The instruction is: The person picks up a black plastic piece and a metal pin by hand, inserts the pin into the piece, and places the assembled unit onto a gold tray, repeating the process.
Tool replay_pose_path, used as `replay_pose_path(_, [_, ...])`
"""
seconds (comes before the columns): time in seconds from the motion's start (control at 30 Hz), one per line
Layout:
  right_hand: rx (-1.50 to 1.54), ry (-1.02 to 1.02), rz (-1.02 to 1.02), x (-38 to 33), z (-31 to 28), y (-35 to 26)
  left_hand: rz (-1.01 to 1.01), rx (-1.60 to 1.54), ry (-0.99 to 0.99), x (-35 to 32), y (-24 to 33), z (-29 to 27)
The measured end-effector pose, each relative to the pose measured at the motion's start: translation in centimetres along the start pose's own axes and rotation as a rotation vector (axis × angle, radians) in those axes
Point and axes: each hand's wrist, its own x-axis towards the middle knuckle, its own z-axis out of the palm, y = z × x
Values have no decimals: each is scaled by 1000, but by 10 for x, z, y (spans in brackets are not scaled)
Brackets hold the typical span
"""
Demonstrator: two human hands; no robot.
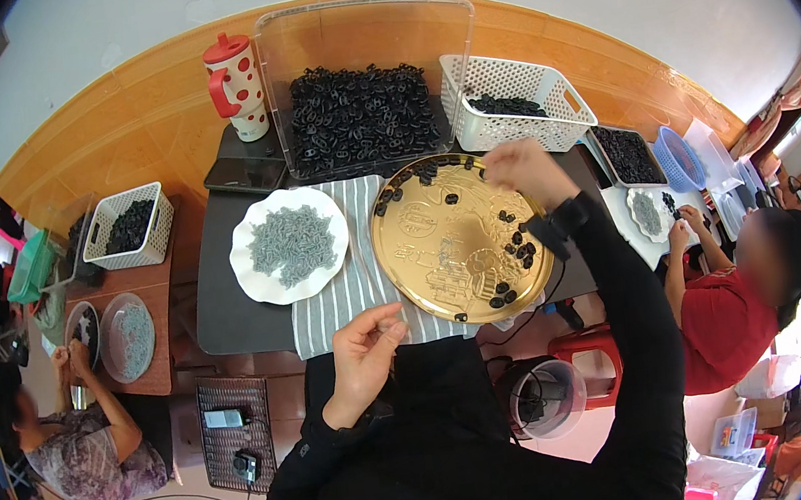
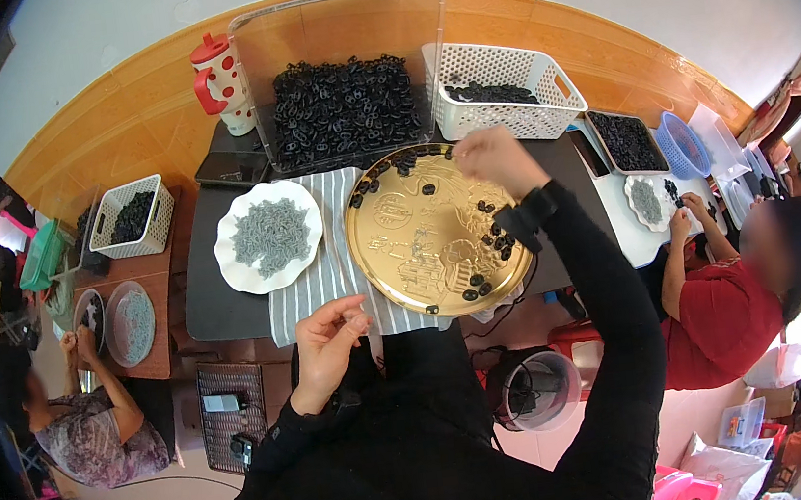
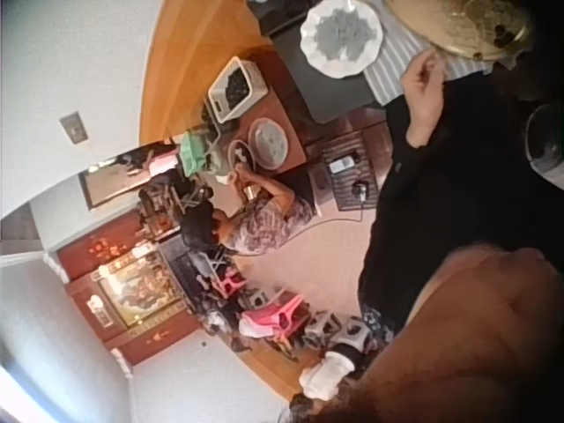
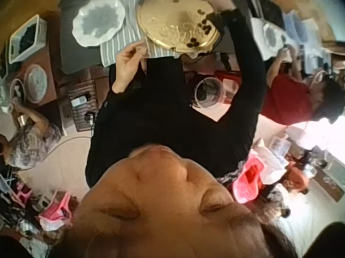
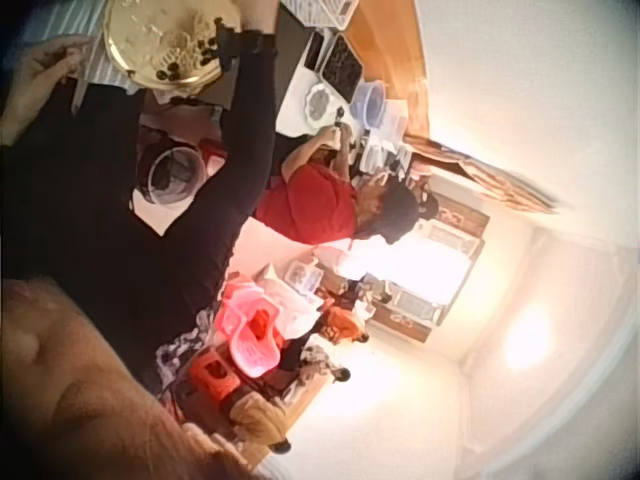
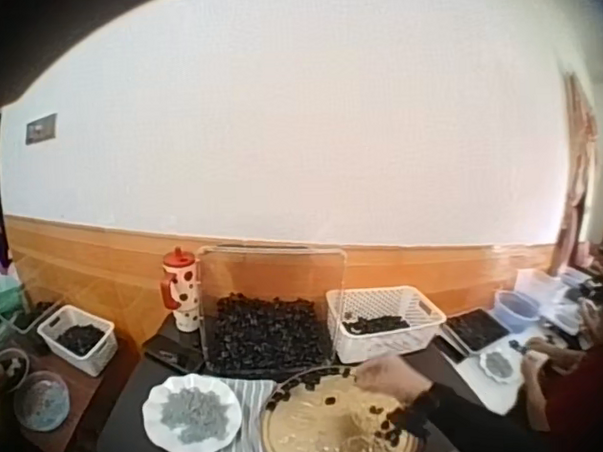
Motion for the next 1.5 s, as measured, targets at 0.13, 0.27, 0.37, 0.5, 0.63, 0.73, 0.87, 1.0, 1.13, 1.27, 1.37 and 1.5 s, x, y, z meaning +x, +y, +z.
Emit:
replay_pose_path(0.13, [-737,-112,-221,-7,32,24,-59,42,-30,0,-1,-4])
replay_pose_path(0.27, [-877,-48,-405,7,40,50,-54,37,-70,2,-3,-3])
replay_pose_path(0.37, [-934,-44,-365,16,37,46,-57,56,-75,1,-2,-5])
replay_pose_path(0.5, [-940,-73,-154,13,-1,58,-63,37,-39,0,-3,-11])
replay_pose_path(0.63, [-841,-44,-44,-10,-14,66,-125,86,-15,3,-8,-11])
replay_pose_path(0.73, [-806,-33,-38,-23,-4,52,-89,107,-69,5,-14,-7])
replay_pose_path(0.87, [-775,-37,-48,-27,-1,57,-123,95,-102,6,-9,6])
replay_pose_path(1.0, [-761,-118,-68,-33,12,41,-95,112,-110,4,-11,4])
replay_pose_path(1.13, [-653,-239,-232,-46,34,49,-68,103,-115,4,-16,5])
replay_pose_path(1.27, [-616,-124,-386,-76,57,25,-72,84,-124,7,-14,9])
replay_pose_path(1.37, [-533,35,-538,-107,77,9,-126,33,-129,9,-8,14])
replay_pose_path(1.5, [-710,128,-808,-146,113,-4,-158,-154,-57,13,-8,37])
